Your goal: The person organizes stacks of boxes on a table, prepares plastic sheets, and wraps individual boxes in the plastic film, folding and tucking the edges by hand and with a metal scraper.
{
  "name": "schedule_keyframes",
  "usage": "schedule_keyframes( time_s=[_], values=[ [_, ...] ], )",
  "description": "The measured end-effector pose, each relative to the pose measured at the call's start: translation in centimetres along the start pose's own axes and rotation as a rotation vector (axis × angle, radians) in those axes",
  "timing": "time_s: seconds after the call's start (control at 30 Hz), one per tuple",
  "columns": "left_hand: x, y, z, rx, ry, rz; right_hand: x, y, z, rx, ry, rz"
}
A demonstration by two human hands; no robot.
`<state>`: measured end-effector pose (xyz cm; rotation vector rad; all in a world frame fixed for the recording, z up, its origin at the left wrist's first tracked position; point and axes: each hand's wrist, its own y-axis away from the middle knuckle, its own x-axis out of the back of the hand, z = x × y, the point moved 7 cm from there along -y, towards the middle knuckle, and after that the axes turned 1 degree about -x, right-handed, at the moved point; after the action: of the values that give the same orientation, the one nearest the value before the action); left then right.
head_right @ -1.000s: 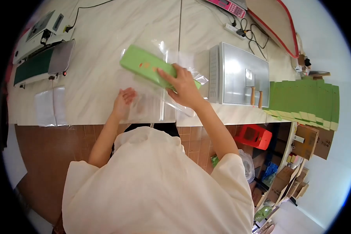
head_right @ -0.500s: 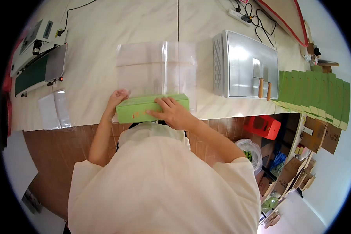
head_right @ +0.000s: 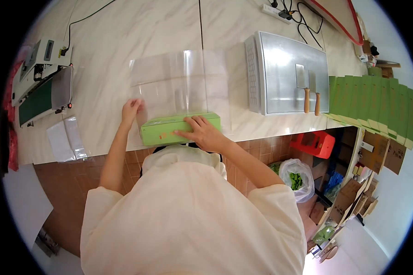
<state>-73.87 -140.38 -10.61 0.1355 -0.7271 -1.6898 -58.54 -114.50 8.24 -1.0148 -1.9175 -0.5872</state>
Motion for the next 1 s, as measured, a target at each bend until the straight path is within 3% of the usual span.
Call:
schedule_keyframes(
  time_s=[0.07, 0.2, 0.27, 0.3, 0.43, 0.5, 0.63, 0.7, 0.8, 1.0],
  values=[
    [-0.3, -2.4, 2.0, -0.150, 0.040, -0.006, -0.1, 0.0, 0.3, -0.015, 0.001, -0.004],
    [-1.8, -6.3, 7.3, -0.180, -0.030, -0.045, -0.3, 0.0, 0.6, -0.032, -0.013, 0.000],
    [-4.6, -6.9, 8.8, -0.088, -0.235, -0.312, -0.4, 0.0, 0.8, -0.031, -0.024, 0.024],
    [-5.6, -6.9, 9.8, -0.162, -0.326, -0.389, -0.4, 0.0, 0.8, -0.031, -0.022, 0.023],
    [-9.7, -5.8, 11.7, -0.230, -0.489, -0.552, -0.1, -0.1, 1.0, -0.038, -0.043, 0.004],
    [-12.0, -4.0, 12.6, -0.435, -0.750, -0.675, -0.1, -0.2, 1.1, -0.034, -0.042, 0.006],
    [-13.2, -1.1, 14.1, -0.561, -0.987, -0.554, -0.5, 0.0, 1.2, -0.020, -0.030, 0.010],
    [-13.5, 0.4, 14.5, -0.766, -1.142, -0.521, -0.4, -0.1, 1.1, -0.007, -0.042, 0.020],
    [-12.0, 4.3, 16.0, -0.882, -0.974, -0.435, 0.0, -0.5, 0.8, 0.018, -0.023, 0.015],
    [-8.3, 9.6, 19.4, -0.844, -0.970, -0.346, 1.0, -1.6, 0.5, 0.066, 0.052, 0.076]
  ],
)
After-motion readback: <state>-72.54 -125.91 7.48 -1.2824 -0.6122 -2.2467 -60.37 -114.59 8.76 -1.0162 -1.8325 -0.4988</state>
